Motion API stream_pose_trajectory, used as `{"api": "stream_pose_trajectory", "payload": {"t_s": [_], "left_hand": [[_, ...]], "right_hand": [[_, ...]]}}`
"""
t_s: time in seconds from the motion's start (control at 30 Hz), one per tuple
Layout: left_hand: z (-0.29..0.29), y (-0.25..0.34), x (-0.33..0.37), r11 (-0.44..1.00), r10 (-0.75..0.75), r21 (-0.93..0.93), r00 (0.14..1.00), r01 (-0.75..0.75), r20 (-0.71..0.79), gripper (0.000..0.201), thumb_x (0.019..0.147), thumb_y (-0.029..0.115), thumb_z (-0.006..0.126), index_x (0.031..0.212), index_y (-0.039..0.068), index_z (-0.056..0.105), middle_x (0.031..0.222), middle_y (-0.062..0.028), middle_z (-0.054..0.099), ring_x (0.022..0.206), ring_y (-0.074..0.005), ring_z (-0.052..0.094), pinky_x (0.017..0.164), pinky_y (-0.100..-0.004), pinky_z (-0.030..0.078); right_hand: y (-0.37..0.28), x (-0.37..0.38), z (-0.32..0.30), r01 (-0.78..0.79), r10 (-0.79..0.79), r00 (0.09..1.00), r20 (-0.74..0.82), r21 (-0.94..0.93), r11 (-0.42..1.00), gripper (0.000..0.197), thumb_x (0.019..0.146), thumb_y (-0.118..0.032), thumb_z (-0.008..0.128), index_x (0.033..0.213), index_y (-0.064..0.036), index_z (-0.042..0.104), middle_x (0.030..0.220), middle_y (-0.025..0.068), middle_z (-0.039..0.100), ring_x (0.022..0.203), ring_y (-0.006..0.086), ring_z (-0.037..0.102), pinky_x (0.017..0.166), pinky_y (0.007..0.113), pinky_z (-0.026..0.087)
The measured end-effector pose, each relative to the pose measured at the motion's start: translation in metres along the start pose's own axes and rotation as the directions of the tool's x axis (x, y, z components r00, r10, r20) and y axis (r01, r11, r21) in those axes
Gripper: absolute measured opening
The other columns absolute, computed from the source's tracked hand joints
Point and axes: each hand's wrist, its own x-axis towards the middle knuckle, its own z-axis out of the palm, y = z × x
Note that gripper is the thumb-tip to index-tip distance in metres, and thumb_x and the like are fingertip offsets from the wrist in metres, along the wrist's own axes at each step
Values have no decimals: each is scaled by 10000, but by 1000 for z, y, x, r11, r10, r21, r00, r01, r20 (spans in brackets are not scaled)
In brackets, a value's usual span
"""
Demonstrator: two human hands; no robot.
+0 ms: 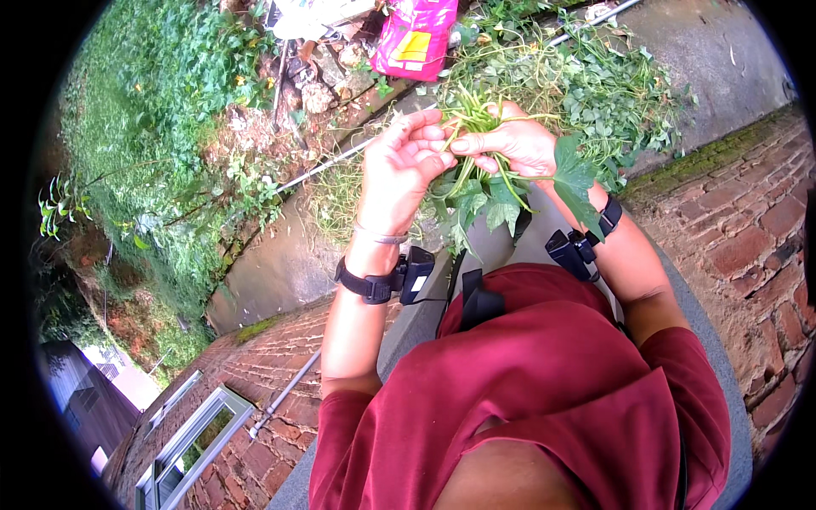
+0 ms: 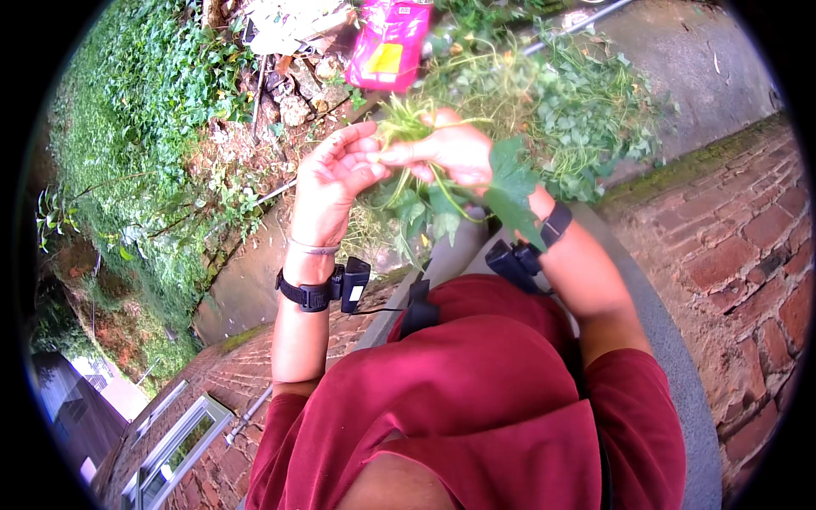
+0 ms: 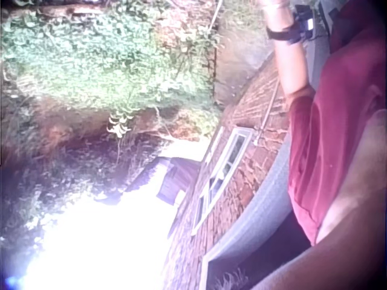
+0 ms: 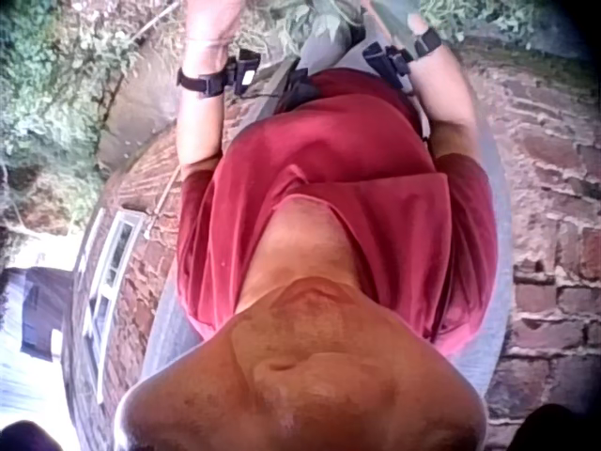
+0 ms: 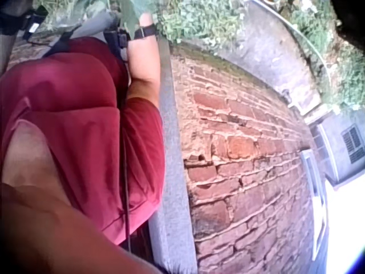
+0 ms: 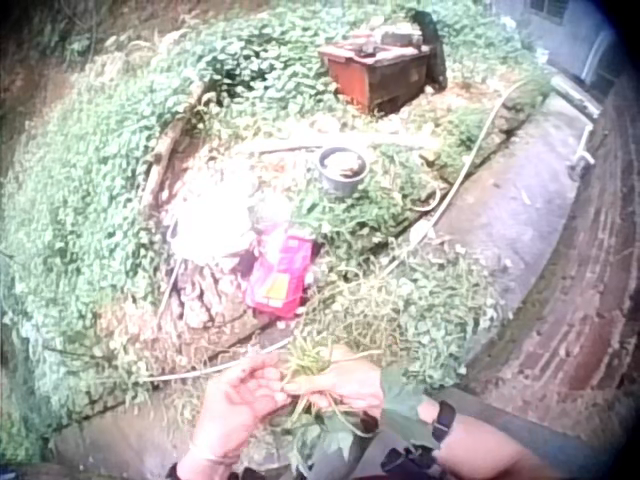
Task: The person strips leaves from various plant stems by hand and places the gathered leaves onto a pile on their lap.
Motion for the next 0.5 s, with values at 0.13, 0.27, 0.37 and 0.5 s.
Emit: {"api": "stream_pose_trajectory", "payload": {"t_s": [0.13, 0.27, 0.37, 0.5], "left_hand": [[-5, -5, -4, 889, 174, 441, 982, -124, -73, 539, 735, -143, 687, 1246, -34, 556, 945, -44, 568, 817, -115, 591, 789, -248, 551], [-15, -18, -5, 498, 278, 860, 960, -113, -34, 309, 779, -52, 690, 1083, -1, 664, 871, -65, 564, 734, -136, 567, 662, -260, 487], [-10, -23, 1, 579, 412, 800, 903, -156, -122, 148, 754, -66, 648, 889, -12, 678, 775, -145, 549, 733, -290, 577, 680, -382, 466], [-16, -16, 4, 867, 217, 494, 937, -56, -274, 84, 852, -42, 602, 908, -46, 664, 752, -58, 558, 624, -146, 522, 579, -266, 425]], "right_hand": [[-6, 4, -12, 56, -75, 987, -139, -134, 989, 173, 816, -118, 765, 912, -6, 674, 746, 24, 643, 533, 77, 518, 455, 222, 394], [-2, 7, -13, -117, -31, 960, -277, -501, 857, 210, 835, -146, 733, 978, -1, 682, 698, 4, 625, 516, 68, 501, 459, 238, 416], [27, 11, -24, -99, -85, 954, -288, -568, 817, 223, 862, -209, 739, 923, -6, 668, 689, -18, 598, 481, 55, 471, 446, 238, 384], [60, 23, -69, -356, 141, 811, -568, -286, 890, 234, 874, -226, 729, 974, -20, 680, 783, 23, 655, 491, 82, 494, 467, 242, 418]]}}
